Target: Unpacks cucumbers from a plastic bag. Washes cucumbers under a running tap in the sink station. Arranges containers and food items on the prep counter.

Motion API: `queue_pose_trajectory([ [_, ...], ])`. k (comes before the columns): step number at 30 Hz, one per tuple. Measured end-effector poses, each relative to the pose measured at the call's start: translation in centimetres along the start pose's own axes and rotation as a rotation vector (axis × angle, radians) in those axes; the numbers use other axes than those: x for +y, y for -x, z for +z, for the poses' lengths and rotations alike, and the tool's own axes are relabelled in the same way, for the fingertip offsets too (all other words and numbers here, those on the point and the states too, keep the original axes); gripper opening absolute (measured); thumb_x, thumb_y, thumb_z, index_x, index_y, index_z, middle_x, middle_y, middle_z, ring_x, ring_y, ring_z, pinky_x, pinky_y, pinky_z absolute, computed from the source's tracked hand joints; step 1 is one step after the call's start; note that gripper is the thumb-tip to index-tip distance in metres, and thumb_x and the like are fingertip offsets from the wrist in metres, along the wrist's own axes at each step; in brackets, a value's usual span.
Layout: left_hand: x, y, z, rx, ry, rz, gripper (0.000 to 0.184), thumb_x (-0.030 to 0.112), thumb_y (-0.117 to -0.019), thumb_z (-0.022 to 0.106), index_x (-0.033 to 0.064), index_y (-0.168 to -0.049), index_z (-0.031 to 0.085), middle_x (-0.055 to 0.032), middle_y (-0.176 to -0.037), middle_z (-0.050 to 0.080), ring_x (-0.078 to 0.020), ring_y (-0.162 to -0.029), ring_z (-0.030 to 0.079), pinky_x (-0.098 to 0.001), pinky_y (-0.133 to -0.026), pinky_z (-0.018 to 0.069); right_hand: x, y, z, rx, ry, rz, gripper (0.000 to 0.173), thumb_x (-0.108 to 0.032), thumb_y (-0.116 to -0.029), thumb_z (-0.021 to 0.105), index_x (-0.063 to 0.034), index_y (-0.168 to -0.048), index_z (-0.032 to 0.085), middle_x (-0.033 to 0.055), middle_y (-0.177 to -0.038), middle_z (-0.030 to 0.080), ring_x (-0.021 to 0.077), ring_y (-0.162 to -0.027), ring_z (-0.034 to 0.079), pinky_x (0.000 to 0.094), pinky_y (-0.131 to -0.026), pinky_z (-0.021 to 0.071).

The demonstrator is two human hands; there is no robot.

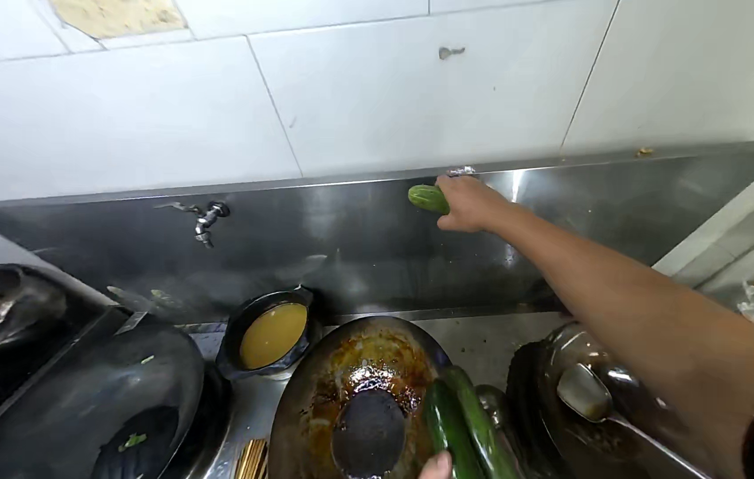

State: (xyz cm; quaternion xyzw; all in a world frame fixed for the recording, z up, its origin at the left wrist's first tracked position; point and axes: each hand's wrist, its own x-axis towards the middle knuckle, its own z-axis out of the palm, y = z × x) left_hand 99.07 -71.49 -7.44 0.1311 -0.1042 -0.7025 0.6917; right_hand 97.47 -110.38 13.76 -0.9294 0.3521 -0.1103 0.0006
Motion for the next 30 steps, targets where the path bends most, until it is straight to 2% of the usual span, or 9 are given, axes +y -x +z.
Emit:
queue_pose_trajectory([
  [3, 0.3, -5.8, 1.3, 0.082, -0.069, 0.005, 0.046, 0.042, -0.0837, 0.078, 0.0078, -0.114, 0.073, -0.0206, -0.11, 0.074, -0.0328, -0.103, 0.074, -0.0521, -0.091, 0.0596, 0.7, 2.6, -2.0, -0.065, -0.133, -0.03, 0.055, -0.029, -0.0779, 0.08, -0.0086, -0.123, 0.057, 0.0108, -0.097, 0.067, 0.0291, -0.087, 0.068, 0.0528, -0.073, 0.0565],
  [8, 0.4, -17.3, 1.7, 0.071, 0.027, -0.102, 0.079, 0.045, -0.0768, 0.083, 0.0018, -0.136, 0.054, -0.0323, -0.123, 0.064, -0.0466, -0.111, 0.067, -0.0605, -0.092, 0.0571, 3.6, 5.2, -4.0, -0.115, -0.339, -0.045, 0.049, -0.025, -0.0787, 0.078, -0.0148, -0.122, 0.057, 0.0047, -0.094, 0.066, 0.0186, -0.081, 0.067, 0.0441, -0.067, 0.0557],
  [13, 0.5, -26.7, 1.6, 0.088, 0.036, -0.088, 0.071, 0.052, -0.0867, 0.067, 0.0058, -0.139, 0.053, -0.0318, -0.124, 0.063, -0.0468, -0.11, 0.066, -0.0603, -0.09, 0.0567, 7.0, 7.0, -2.8, -0.029, -0.753, -0.048, 0.062, -0.017, -0.0745, 0.076, -0.016, -0.132, 0.055, -0.0032, -0.114, 0.073, 0.0095, -0.1, 0.07, 0.0344, -0.084, 0.0613],
  [17, 0.5, -31.7, 1.3, 0.062, -0.016, -0.069, 0.07, 0.06, -0.0871, 0.064, 0.0126, -0.138, 0.057, -0.0265, -0.122, 0.067, -0.0432, -0.108, 0.068, -0.0589, -0.087, 0.0578, 8.9, 8.5, -2.4, 0.056, -1.005, -0.056, 0.059, -0.009, -0.0746, 0.074, -0.0117, -0.131, 0.056, -0.0014, -0.113, 0.075, 0.0114, -0.103, 0.072, 0.0332, -0.088, 0.0616],
  [19, 0.4, -33.0, 1.1, 0.025, -0.022, -0.048, 0.067, 0.059, -0.0853, 0.067, 0.0128, -0.133, 0.061, -0.0244, -0.118, 0.069, -0.0402, -0.103, 0.071, -0.0562, -0.084, 0.0599, 9.7, 9.6, -2.2, 0.069, -1.123, 0.041, 0.058, -0.005, -0.0776, 0.072, -0.0094, -0.132, 0.053, 0.0059, -0.107, 0.075, 0.0188, -0.096, 0.074, 0.0371, -0.084, 0.0635],
  [23, -0.4, -33.9, 0.6, 0.004, -0.033, -0.01, 0.059, 0.052, -0.0843, 0.071, 0.011, -0.126, 0.065, -0.0205, -0.11, 0.072, -0.0335, -0.098, 0.073, -0.0511, -0.082, 0.0618, 10.0, 12.2, 1.7, -0.02, -1.094, 0.521, 0.069, -0.02, -0.0863, 0.07, -0.0296, -0.148, 0.043, 0.0157, -0.107, 0.069, 0.0316, -0.073, 0.071, 0.0497, -0.061, 0.0623],
  [25, -1.0, -34.0, 0.4, 0.052, -0.09, -0.001, 0.06, 0.049, -0.0782, 0.078, 0.0089, -0.121, 0.065, -0.0193, -0.103, 0.073, -0.0305, -0.092, 0.074, -0.0487, -0.078, 0.0627, 9.0, 13.0, 5.3, -0.039, -0.938, 0.596, 0.073, -0.03, -0.0928, 0.072, -0.0372, -0.155, 0.035, 0.0158, -0.12, 0.068, 0.0326, -0.088, 0.071, 0.056, -0.071, 0.0594],
  [27, -1.3, -34.3, -0.2, 0.061, -0.164, -0.004, 0.061, 0.046, -0.0722, 0.083, 0.0072, -0.117, 0.066, -0.0188, -0.097, 0.073, -0.0285, -0.088, 0.074, -0.0469, -0.076, 0.063, 8.3, 12.2, 9.3, -0.034, -0.751, 0.591, 0.072, -0.039, -0.0963, 0.07, -0.0336, -0.158, 0.033, 0.0151, -0.131, 0.063, 0.0329, -0.105, 0.069, 0.0594, -0.085, 0.058],
  [30, -1.1, -34.1, -1.7, 0.085, -0.331, 0.043, 0.062, 0.055, -0.0863, 0.07, 0.009, -0.128, 0.062, -0.0178, -0.107, 0.073, -0.0268, -0.097, 0.073, -0.047, -0.084, 0.0615, 7.0, 10.9, 12.5, -0.083, -0.57, 0.614, 0.07, -0.056, -0.1, 0.057, -0.0286, -0.16, 0.034, 0.0167, -0.143, 0.054, 0.0381, -0.123, 0.059, 0.0604, -0.096, 0.0521],
])
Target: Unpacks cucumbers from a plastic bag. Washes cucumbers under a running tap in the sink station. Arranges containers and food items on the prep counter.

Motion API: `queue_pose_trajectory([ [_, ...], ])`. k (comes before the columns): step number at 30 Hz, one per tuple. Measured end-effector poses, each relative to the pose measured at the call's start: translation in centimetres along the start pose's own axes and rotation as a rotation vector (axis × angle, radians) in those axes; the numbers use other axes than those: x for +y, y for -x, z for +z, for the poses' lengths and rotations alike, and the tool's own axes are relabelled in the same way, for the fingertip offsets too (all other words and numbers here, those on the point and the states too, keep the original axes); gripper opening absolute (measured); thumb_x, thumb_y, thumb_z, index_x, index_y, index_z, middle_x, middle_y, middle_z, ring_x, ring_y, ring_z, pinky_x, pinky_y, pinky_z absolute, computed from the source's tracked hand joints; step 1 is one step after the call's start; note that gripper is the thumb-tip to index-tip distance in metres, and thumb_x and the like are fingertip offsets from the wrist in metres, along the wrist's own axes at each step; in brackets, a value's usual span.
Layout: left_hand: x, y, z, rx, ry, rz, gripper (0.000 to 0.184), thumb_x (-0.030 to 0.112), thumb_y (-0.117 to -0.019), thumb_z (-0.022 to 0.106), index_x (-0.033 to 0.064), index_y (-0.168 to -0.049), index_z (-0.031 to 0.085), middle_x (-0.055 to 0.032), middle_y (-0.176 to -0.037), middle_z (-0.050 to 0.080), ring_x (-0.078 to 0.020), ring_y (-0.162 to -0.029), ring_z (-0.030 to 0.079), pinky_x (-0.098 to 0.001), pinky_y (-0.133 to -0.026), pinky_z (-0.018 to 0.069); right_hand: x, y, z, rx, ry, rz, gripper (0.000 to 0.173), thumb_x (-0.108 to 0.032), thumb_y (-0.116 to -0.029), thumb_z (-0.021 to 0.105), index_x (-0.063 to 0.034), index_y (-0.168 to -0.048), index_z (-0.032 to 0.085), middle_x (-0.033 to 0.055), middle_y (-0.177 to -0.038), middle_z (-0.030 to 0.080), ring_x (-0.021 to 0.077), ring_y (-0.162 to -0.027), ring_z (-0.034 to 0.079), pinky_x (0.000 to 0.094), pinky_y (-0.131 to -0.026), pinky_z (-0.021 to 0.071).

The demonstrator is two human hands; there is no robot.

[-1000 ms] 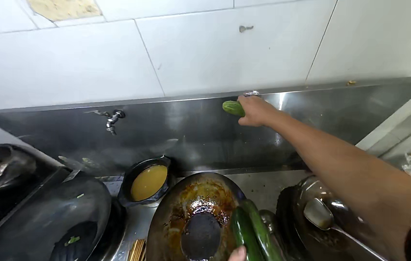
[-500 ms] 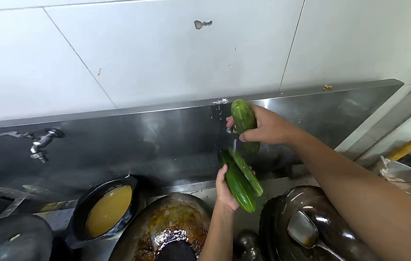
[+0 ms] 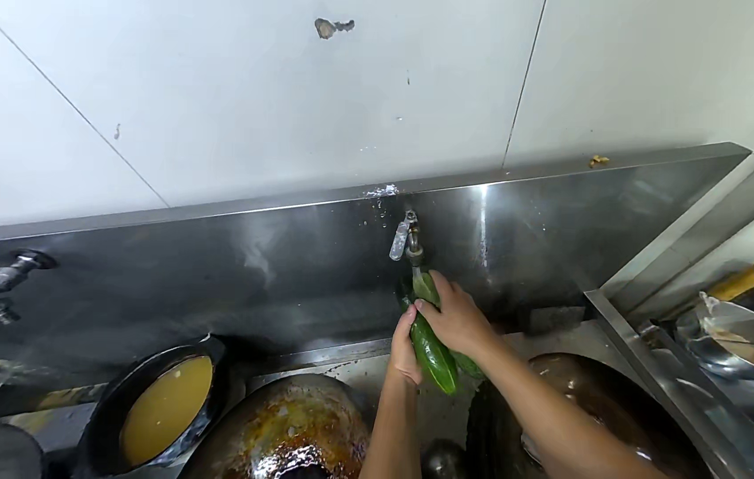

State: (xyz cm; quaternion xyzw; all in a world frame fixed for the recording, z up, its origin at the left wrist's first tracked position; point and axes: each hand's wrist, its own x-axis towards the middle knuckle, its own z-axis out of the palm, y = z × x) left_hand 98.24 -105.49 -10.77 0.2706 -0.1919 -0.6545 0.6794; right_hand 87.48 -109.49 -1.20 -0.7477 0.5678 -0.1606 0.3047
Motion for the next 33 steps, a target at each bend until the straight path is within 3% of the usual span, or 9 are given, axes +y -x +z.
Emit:
queue_pose_trajectory([
  [4, 0.4, 1.1, -1.5, 0.135, -0.302, 0.103, 0.071, 0.065, -0.1041, 0.028, 0.013, -0.148, 0.05, -0.0151, -0.129, 0.067, -0.0266, -0.119, 0.066, -0.0495, -0.099, 0.0562, -0.6, -2.1, 2.4, -0.054, 0.011, 0.017, 0.069, -0.072, -0.0978, 0.045, -0.0213, -0.144, 0.055, 0.0127, -0.127, 0.067, 0.0344, -0.114, 0.066, 0.0607, -0.092, 0.0538],
  [7, 1.2, 1.6, -1.8, 0.188, -0.334, 0.137, 0.071, 0.062, -0.1063, 0.02, 0.0128, -0.148, 0.049, -0.0165, -0.127, 0.068, -0.0284, -0.116, 0.067, -0.0504, -0.097, 0.0572, -1.2, -3.4, 3.0, -0.084, -0.149, 0.113, 0.08, -0.082, -0.0946, 0.03, -0.0159, -0.122, 0.067, 0.0154, -0.106, 0.071, 0.0351, -0.102, 0.069, 0.0629, -0.084, 0.0536],
  [9, 1.7, 1.9, -1.8, 0.188, -0.263, 0.086, 0.067, 0.059, -0.1074, 0.023, 0.0114, -0.145, 0.052, -0.0191, -0.123, 0.069, -0.0308, -0.111, 0.069, -0.0516, -0.094, 0.0582, -1.3, -3.6, 3.3, -0.038, -0.296, 0.162, 0.08, -0.076, -0.0994, 0.027, -0.009, -0.116, 0.069, 0.0212, -0.105, 0.069, 0.0394, -0.101, 0.066, 0.0651, -0.083, 0.0515],
  [13, 0.9, 1.6, -2.4, 0.2, -0.174, -0.012, 0.064, 0.042, -0.1019, 0.053, 0.0182, -0.158, 0.031, -0.0228, -0.122, 0.067, -0.0345, -0.105, 0.069, -0.0517, -0.087, 0.0597, -0.9, -4.2, 3.6, 0.087, -0.446, 0.216, 0.065, -0.056, -0.109, 0.029, -0.0054, -0.125, 0.066, 0.0218, -0.116, 0.067, 0.0375, -0.11, 0.064, 0.0616, -0.092, 0.0489],
  [16, 0.1, 1.0, -3.0, 0.176, -0.186, -0.026, 0.093, 0.037, -0.0827, 0.075, 0.0238, -0.159, 0.024, -0.0231, -0.118, 0.068, -0.0343, -0.1, 0.071, -0.0508, -0.083, 0.0612, -0.2, -2.0, 3.8, 0.064, -0.448, 0.185, 0.07, -0.072, -0.1005, 0.036, -0.0176, -0.14, 0.055, 0.02, -0.115, 0.067, 0.0389, -0.102, 0.066, 0.0629, -0.08, 0.0522],
  [19, -0.3, 0.2, -2.7, 0.192, -0.333, -0.015, 0.101, 0.05, -0.0769, 0.082, 0.0317, -0.159, 0.026, -0.0178, -0.122, 0.068, -0.0316, -0.101, 0.071, -0.0499, -0.083, 0.0606, 1.4, -0.6, 4.0, 0.074, -0.444, 0.145, 0.076, -0.075, -0.0901, 0.057, -0.0301, -0.15, 0.044, 0.0142, -0.122, 0.068, 0.0335, -0.103, 0.068, 0.0619, -0.081, 0.0551],
  [23, -0.7, -0.5, -2.1, 0.167, -0.534, 0.081, 0.091, 0.081, -0.0814, 0.059, 0.0374, -0.157, 0.033, -0.0053, -0.138, 0.063, -0.0229, -0.116, 0.066, -0.0485, -0.091, 0.0575, 3.1, 0.4, 4.5, 0.17, -0.577, 0.091, 0.081, -0.065, -0.0855, 0.073, -0.0364, -0.153, 0.038, 0.01, -0.128, 0.066, 0.0277, -0.105, 0.069, 0.0568, -0.081, 0.0573],
  [26, -0.1, -0.9, -1.9, 0.175, -0.641, 0.124, 0.071, 0.077, -0.0975, 0.03, 0.0342, -0.153, 0.043, 0.0004, -0.143, 0.06, -0.0174, -0.123, 0.062, -0.0472, -0.098, 0.0539, 3.7, 0.5, 5.1, 0.216, -0.656, 0.047, 0.088, -0.06, -0.0843, 0.077, -0.0352, -0.156, 0.033, 0.0085, -0.136, 0.062, 0.026, -0.111, 0.067, 0.0552, -0.086, 0.0574],
  [33, 0.7, -1.4, -1.8, 0.346, -0.611, -0.038, 0.067, 0.076, -0.0966, 0.039, 0.0306, -0.145, 0.052, -0.0069, -0.126, 0.068, -0.0234, -0.11, 0.067, -0.0501, -0.088, 0.0563, 3.0, -0.1, 6.2, 0.189, -0.669, 0.114, 0.091, -0.07, -0.0804, 0.073, -0.0353, -0.155, 0.035, 0.0106, -0.138, 0.06, 0.0303, -0.112, 0.064, 0.0584, -0.084, 0.0548],
])
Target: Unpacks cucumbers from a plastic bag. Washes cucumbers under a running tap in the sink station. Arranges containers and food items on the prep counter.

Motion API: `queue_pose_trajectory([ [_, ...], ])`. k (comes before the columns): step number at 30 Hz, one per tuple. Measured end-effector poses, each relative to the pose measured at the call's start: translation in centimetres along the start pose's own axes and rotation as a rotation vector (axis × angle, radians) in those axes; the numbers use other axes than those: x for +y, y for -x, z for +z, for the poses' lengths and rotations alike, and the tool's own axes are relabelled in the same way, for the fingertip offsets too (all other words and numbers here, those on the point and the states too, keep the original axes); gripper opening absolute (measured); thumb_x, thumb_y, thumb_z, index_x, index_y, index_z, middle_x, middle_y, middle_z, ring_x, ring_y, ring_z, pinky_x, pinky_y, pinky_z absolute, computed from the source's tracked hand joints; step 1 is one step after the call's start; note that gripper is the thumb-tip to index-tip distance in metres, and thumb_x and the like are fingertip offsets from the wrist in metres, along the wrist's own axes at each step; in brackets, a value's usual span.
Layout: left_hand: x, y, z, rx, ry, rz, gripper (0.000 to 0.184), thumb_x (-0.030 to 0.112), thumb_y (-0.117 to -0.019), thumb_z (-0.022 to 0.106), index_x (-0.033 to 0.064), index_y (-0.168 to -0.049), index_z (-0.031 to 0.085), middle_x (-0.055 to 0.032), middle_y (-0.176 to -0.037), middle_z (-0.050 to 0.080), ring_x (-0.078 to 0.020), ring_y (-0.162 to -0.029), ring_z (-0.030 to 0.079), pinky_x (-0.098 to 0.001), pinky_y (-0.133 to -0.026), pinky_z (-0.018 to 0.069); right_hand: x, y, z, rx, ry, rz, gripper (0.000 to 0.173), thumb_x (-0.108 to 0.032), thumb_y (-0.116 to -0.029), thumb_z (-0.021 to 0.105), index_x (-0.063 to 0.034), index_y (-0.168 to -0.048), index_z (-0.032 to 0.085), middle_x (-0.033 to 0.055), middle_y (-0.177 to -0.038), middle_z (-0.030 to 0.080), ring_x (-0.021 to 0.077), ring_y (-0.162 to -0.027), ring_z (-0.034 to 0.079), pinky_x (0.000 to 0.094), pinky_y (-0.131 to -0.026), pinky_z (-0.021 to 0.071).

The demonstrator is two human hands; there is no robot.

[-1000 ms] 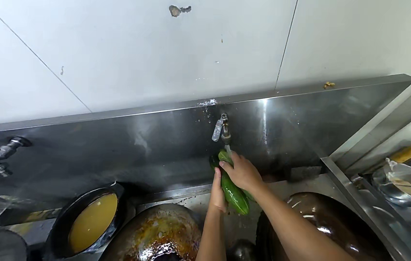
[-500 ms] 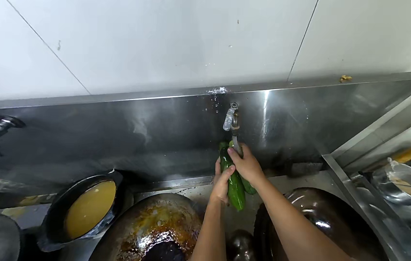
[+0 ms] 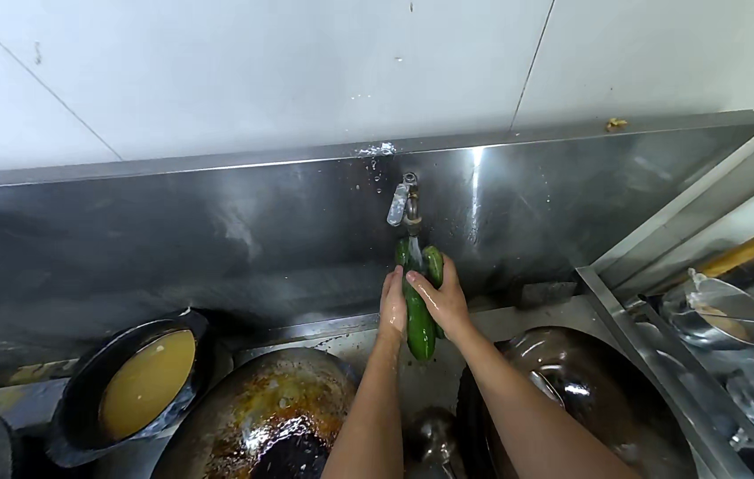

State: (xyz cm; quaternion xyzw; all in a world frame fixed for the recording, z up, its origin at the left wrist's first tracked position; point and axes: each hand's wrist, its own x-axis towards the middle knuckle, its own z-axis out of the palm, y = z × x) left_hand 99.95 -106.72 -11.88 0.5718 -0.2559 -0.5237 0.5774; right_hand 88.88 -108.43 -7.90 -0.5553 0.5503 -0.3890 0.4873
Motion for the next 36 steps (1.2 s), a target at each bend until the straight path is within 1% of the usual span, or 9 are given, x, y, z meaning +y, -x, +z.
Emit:
queue_pose_trajectory([
  [4, -1.2, 0.4, -0.3, 0.033, 0.089, -0.046, 0.074, 0.077, -0.0966, 0.036, 0.0228, -0.146, 0.047, -0.0097, -0.122, 0.068, -0.0244, -0.105, 0.068, -0.0489, -0.086, 0.0579, 0.2, -0.1, 0.0, -0.09, 0.103, 0.073, 0.094, -0.073, -0.0771, 0.074, -0.033, -0.154, 0.039, 0.0141, -0.142, 0.057, 0.035, -0.118, 0.061, 0.0621, -0.087, 0.0524],
  [10, -1.7, 1.2, 0.2, 0.041, 0.181, -0.107, 0.086, 0.086, -0.0906, 0.026, 0.0217, -0.132, 0.065, -0.009, -0.115, 0.073, -0.0254, -0.103, 0.07, -0.052, -0.085, 0.0584, 0.8, -2.0, 0.4, -0.126, 0.15, 0.063, 0.1, -0.075, -0.0729, 0.077, -0.0346, -0.156, 0.039, 0.0139, -0.142, 0.059, 0.0335, -0.12, 0.062, 0.0625, -0.092, 0.0526],
  [13, -0.9, 1.9, 0.7, 0.001, 0.139, -0.103, 0.088, 0.088, -0.0876, 0.029, 0.026, -0.145, 0.053, -0.0093, -0.121, 0.071, -0.0276, -0.107, 0.07, -0.053, -0.086, 0.059, -0.2, -3.3, 0.4, -0.064, 0.188, 0.076, 0.088, -0.07, -0.0754, 0.077, -0.0303, -0.149, 0.05, 0.0109, -0.128, 0.066, 0.0293, -0.114, 0.065, 0.0608, -0.092, 0.0541],
  [17, -2.0, 2.6, 0.8, -0.103, 0.178, -0.094, 0.088, 0.08, -0.0904, 0.045, 0.0305, -0.161, 0.026, -0.0101, -0.137, 0.064, -0.029, -0.119, 0.065, -0.0535, -0.095, 0.0568, -2.8, -3.1, 0.8, -0.068, 0.574, 0.149, 0.092, -0.078, -0.0816, 0.065, -0.0293, -0.156, 0.04, 0.0177, -0.13, 0.065, 0.0401, -0.114, 0.065, 0.0668, -0.087, 0.0526],
  [20, -2.8, 3.3, 0.3, -0.217, 0.449, -0.024, 0.066, 0.066, -0.1013, 0.039, 0.027, -0.155, 0.041, -0.0121, -0.13, 0.067, -0.028, -0.115, 0.067, -0.0519, -0.094, 0.0571, -5.2, -1.8, 1.8, -0.224, 0.872, 0.206, 0.091, -0.075, -0.0943, 0.048, -0.0188, -0.163, 0.026, 0.0244, -0.148, 0.05, 0.0481, -0.128, 0.053, 0.0704, -0.092, 0.0476],
  [23, -3.6, 3.8, -0.2, -0.278, 0.834, -0.027, 0.057, 0.057, -0.1033, 0.042, 0.0124, -0.132, 0.061, -0.0172, -0.113, 0.072, -0.0292, -0.102, 0.072, -0.0506, -0.085, 0.0606, -6.1, -1.6, 1.6, -0.395, 0.91, 0.188, 0.074, -0.059, -0.1015, 0.052, -0.0078, -0.154, 0.042, 0.0271, -0.145, 0.051, 0.0467, -0.131, 0.053, 0.065, -0.099, 0.0484],
  [30, -5.2, 3.6, -0.4, -0.272, 1.048, -0.013, 0.054, 0.054, -0.0994, 0.049, 0.0096, -0.127, 0.063, -0.0191, -0.109, 0.072, -0.0309, -0.098, 0.073, -0.0525, -0.082, 0.0609, -7.7, -1.5, -1.3, -0.535, 0.672, 0.148, 0.047, -0.036, -0.1045, 0.057, -0.0092, -0.143, 0.056, 0.0191, -0.134, 0.062, 0.0344, -0.125, 0.06, 0.059, -0.103, 0.0484],
  [34, -6.2, 3.1, 0.2, -0.376, 1.128, 0.001, 0.071, 0.065, -0.0898, 0.057, 0.0086, -0.133, 0.061, -0.0241, -0.121, 0.068, -0.0395, -0.111, 0.068, -0.0616, -0.093, 0.055, -8.7, -1.2, -3.5, -0.429, 0.539, 0.098, 0.036, -0.037, -0.1061, 0.055, -0.0107, -0.127, 0.067, 0.0156, -0.114, 0.067, 0.0284, -0.098, 0.066, 0.0518, -0.081, 0.0547],
  [36, -6.6, 2.7, 0.4, -0.486, 1.187, -0.016, 0.082, 0.068, -0.0822, 0.066, 0.0071, -0.137, 0.059, -0.0282, -0.131, 0.063, -0.0466, -0.122, 0.061, -0.069, -0.101, 0.0473, -10.2, -0.7, -4.5, -0.239, 0.557, -0.085, 0.033, -0.032, -0.1056, 0.056, -0.0097, -0.127, 0.067, 0.0135, -0.115, 0.069, 0.0281, -0.103, 0.068, 0.0545, -0.089, 0.0553],
])
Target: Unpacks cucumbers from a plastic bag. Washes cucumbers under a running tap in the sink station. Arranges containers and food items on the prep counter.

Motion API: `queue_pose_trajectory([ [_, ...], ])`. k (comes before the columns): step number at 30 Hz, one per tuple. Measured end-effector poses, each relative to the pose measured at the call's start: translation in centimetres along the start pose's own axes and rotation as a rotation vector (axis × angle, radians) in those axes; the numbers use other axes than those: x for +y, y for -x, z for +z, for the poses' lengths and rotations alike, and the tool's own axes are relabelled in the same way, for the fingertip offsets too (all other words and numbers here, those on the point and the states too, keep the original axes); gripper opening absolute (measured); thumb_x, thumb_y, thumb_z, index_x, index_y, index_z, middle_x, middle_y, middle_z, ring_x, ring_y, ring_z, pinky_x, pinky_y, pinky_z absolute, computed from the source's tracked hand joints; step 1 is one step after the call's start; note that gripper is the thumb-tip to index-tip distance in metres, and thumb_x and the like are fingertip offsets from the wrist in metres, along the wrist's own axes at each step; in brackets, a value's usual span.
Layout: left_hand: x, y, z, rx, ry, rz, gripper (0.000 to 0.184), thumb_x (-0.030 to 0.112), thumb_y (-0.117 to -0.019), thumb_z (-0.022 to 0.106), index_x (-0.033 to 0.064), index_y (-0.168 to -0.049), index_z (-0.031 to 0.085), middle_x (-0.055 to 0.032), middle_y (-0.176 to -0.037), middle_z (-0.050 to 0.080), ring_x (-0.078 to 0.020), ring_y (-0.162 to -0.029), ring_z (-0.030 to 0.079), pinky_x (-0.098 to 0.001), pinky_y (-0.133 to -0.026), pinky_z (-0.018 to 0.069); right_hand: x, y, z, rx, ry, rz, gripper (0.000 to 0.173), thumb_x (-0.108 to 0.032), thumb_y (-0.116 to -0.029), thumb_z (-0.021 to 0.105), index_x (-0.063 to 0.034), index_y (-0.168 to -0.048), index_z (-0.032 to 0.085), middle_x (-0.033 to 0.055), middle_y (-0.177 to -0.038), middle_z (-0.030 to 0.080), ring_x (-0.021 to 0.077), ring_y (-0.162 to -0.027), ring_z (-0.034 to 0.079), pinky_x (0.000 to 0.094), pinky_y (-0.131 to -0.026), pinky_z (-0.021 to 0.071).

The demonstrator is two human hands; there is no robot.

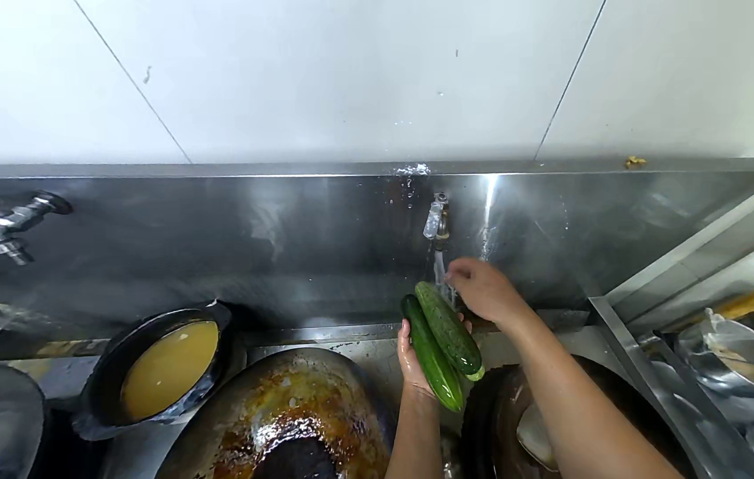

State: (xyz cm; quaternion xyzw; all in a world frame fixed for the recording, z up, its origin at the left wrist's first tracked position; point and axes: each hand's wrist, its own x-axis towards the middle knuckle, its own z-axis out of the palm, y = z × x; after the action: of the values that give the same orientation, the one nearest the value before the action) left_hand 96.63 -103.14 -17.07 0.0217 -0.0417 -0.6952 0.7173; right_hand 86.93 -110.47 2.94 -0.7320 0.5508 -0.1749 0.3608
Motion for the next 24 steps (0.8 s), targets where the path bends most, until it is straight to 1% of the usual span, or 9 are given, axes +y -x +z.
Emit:
queue_pose_trajectory([
  [2, -0.1, 0.1, 0.6, -0.035, 0.037, 0.021, 0.074, 0.064, -0.0848, 0.066, 0.0067, -0.132, 0.063, -0.026, -0.126, 0.067, -0.0431, -0.118, 0.065, -0.0648, -0.098, 0.0512, -1.8, 1.5, -1.0, 0.28, 0.071, -0.219, 0.03, -0.026, -0.106, 0.053, -0.0072, -0.125, 0.066, 0.013, -0.115, 0.068, 0.0269, -0.103, 0.068, 0.051, -0.09, 0.0571],
  [4, -0.3, 0.9, 1.9, 0.03, 0.035, 0.116, 0.055, 0.056, -0.0934, 0.059, 0.0085, -0.121, 0.067, -0.0187, -0.109, 0.073, -0.0315, -0.1, 0.073, -0.0513, -0.085, 0.0608, -3.6, 2.8, -0.7, 0.561, 0.091, -0.5, 0.022, -0.022, -0.1054, 0.055, -0.005, -0.111, 0.067, 0.011, -0.101, 0.066, 0.0211, -0.088, 0.066, 0.039, -0.077, 0.0569],
  [7, -0.3, 2.0, 2.0, 0.085, 0.029, 0.141, 0.055, 0.055, -0.0965, 0.055, 0.0073, -0.122, 0.065, -0.0193, -0.109, 0.073, -0.0317, -0.099, 0.073, -0.0516, -0.084, 0.0609, -5.2, 1.7, 0.1, 0.712, 0.075, -0.775, 0.018, -0.019, -0.104, 0.057, -0.0043, -0.105, 0.068, 0.0085, -0.094, 0.067, 0.0144, -0.085, 0.066, 0.0278, -0.076, 0.0571],
  [9, -0.3, 2.9, 1.2, 0.085, 0.039, 0.078, 0.071, 0.063, -0.092, 0.057, 0.0051, -0.133, 0.059, -0.0261, -0.123, 0.067, -0.0414, -0.114, 0.067, -0.0624, -0.094, 0.0545, -6.6, 0.1, -0.2, 0.618, 0.153, -0.814, 0.019, -0.017, -0.1042, 0.056, -0.0016, -0.105, 0.068, 0.0123, -0.093, 0.067, 0.0204, -0.084, 0.067, 0.0338, -0.076, 0.0575],
  [12, -0.8, 4.6, 0.8, 0.083, 0.035, 0.028, 0.083, 0.069, -0.0869, 0.057, 0.0056, -0.14, 0.054, -0.029, -0.132, 0.061, -0.0472, -0.122, 0.061, -0.0703, -0.098, 0.048, -9.9, -2.2, -0.8, 0.382, 0.349, -0.684, 0.022, -0.016, -0.1062, 0.052, 0.0012, -0.11, 0.066, 0.0192, -0.103, 0.067, 0.0332, -0.097, 0.068, 0.0478, -0.088, 0.0564],
  [17, -1.2, 7.4, 1.1, 0.07, 0.025, -0.003, 0.091, 0.073, -0.0805, 0.064, 0.0078, -0.142, 0.053, -0.0287, -0.136, 0.06, -0.0487, -0.126, 0.058, -0.0741, -0.099, 0.0447, -14.0, -3.6, -1.1, 0.286, 0.38, -0.494, 0.019, -0.015, -0.1053, 0.054, 0.0002, -0.109, 0.065, 0.0185, -0.103, 0.067, 0.0332, -0.101, 0.067, 0.0494, -0.09, 0.0548],
  [19, -1.1, 8.7, 1.6, 0.052, 0.037, -0.017, 0.091, 0.071, -0.0806, 0.066, 0.0076, -0.144, 0.052, -0.0294, -0.138, 0.058, -0.0494, -0.127, 0.057, -0.0744, -0.1, 0.0437, -14.0, -2.5, -1.4, 0.215, 0.307, -0.477, 0.021, -0.016, -0.1049, 0.054, -0.0013, -0.116, 0.064, 0.0173, -0.104, 0.068, 0.0308, -0.098, 0.068, 0.0495, -0.089, 0.0552],
  [22, -0.9, 10.8, 4.8, 0.112, 0.001, 0.031, 0.069, 0.058, -0.091, 0.061, 0.0051, -0.135, 0.058, -0.0263, -0.122, 0.067, -0.0407, -0.111, 0.068, -0.0619, -0.091, 0.0562, -9.6, 3.1, -0.8, 0.09, 0.173, -0.413, 0.037, -0.036, -0.1039, 0.059, -0.0116, -0.132, 0.06, 0.0124, -0.116, 0.068, 0.027, -0.101, 0.069, 0.0519, -0.087, 0.0581],
  [24, -0.4, 12.5, 7.4, 0.16, -0.042, -0.009, 0.054, 0.048, -0.0974, 0.053, 0.0042, -0.128, 0.061, -0.0224, -0.111, 0.071, -0.0337, -0.101, 0.072, -0.0528, -0.085, 0.0608, -3.8, 8.1, 1.0, -0.082, 0.107, -0.188, 0.064, -0.06, -0.0978, 0.058, -0.0232, -0.149, 0.049, 0.0105, -0.142, 0.059, 0.0294, -0.122, 0.063, 0.058, -0.099, 0.0537],
])
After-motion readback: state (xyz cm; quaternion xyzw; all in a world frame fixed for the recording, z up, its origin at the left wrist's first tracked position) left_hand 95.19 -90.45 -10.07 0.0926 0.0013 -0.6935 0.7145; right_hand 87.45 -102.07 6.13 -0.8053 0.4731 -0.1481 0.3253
